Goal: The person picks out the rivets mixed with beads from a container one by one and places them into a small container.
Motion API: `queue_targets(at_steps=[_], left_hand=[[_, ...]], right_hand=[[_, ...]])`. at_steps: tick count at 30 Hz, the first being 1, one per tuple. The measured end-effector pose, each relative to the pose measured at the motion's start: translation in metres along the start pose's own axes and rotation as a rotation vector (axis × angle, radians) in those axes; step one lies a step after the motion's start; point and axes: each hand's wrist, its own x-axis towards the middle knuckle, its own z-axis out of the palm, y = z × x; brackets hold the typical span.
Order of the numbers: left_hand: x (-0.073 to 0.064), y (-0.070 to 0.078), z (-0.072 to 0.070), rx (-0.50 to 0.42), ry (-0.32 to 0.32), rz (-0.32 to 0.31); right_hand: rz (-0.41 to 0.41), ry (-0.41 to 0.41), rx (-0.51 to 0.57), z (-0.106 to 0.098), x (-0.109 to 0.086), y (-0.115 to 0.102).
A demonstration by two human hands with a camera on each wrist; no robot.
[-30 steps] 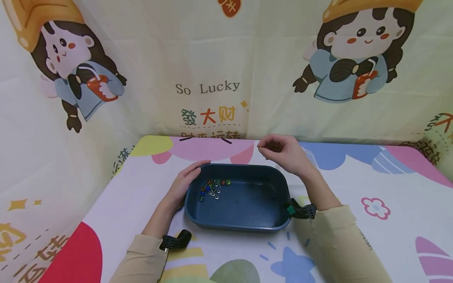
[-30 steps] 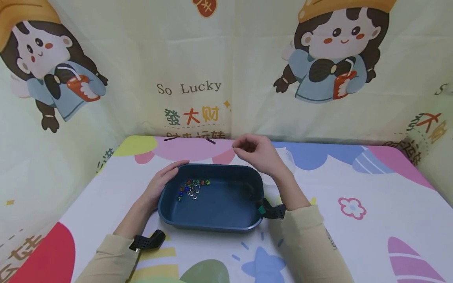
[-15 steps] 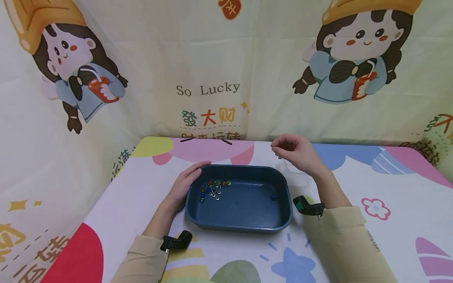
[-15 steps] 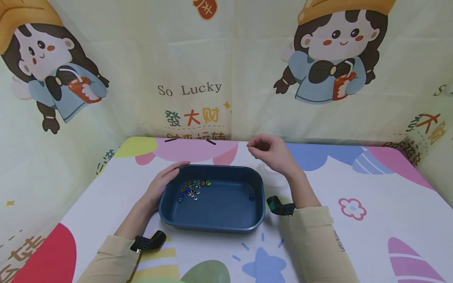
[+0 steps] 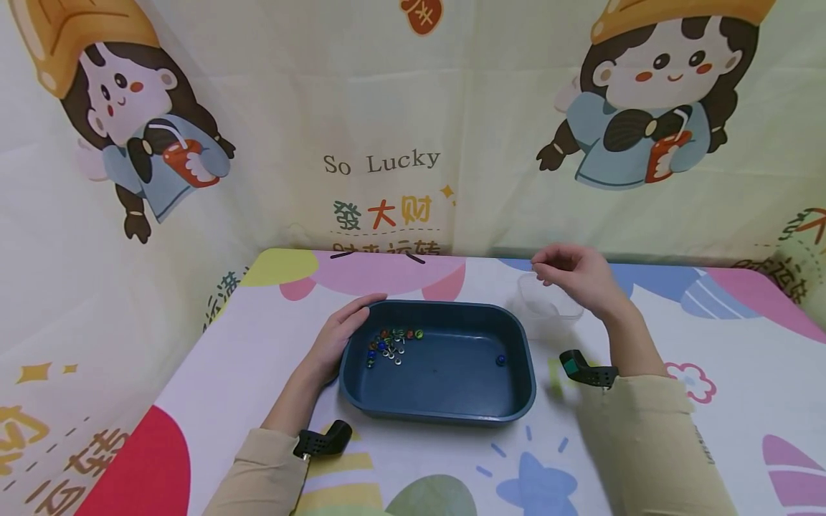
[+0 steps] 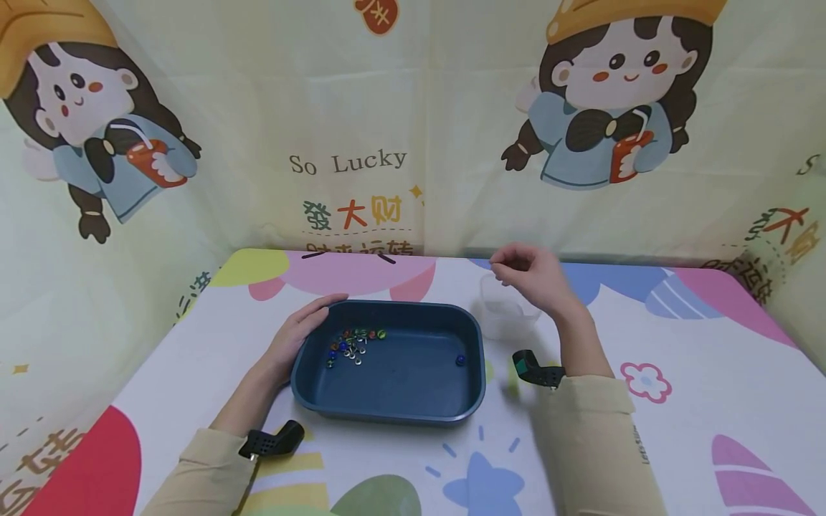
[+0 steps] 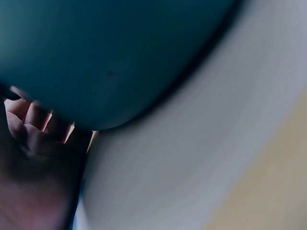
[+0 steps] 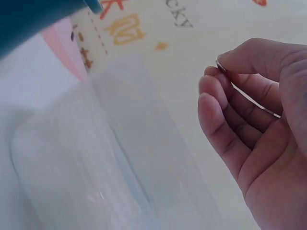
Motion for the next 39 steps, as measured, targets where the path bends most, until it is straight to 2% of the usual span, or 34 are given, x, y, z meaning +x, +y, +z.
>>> queue_targets(at_steps=[9, 15, 23, 30, 39], left_hand=[[0.000, 0.000, 0.000, 0.006, -0.003, 0.001], [0.000, -0.002, 0.000, 0.014, 0.000, -0.007], [0.001, -0.002, 0.000, 0.003, -0.007, 0.000], [0.001, -0.003, -0.001, -0.008, -0.013, 0.008], [0.001, -0.002, -0.001, -0.011, -0.010, 0.003]], right_hand=[[0.047, -0.048, -0.042, -0.010, -0.003, 0.009], [0.042, -0.095, -0.061, -0.013, -0.004, 0.013], [0.059, -0.106, -0.039, -0.022, -0.007, 0.018], [0.085, -0.098, -0.045, -0.022, -0.007, 0.017], [0.040, -0.091, -0.023, -0.020, -0.007, 0.012]])
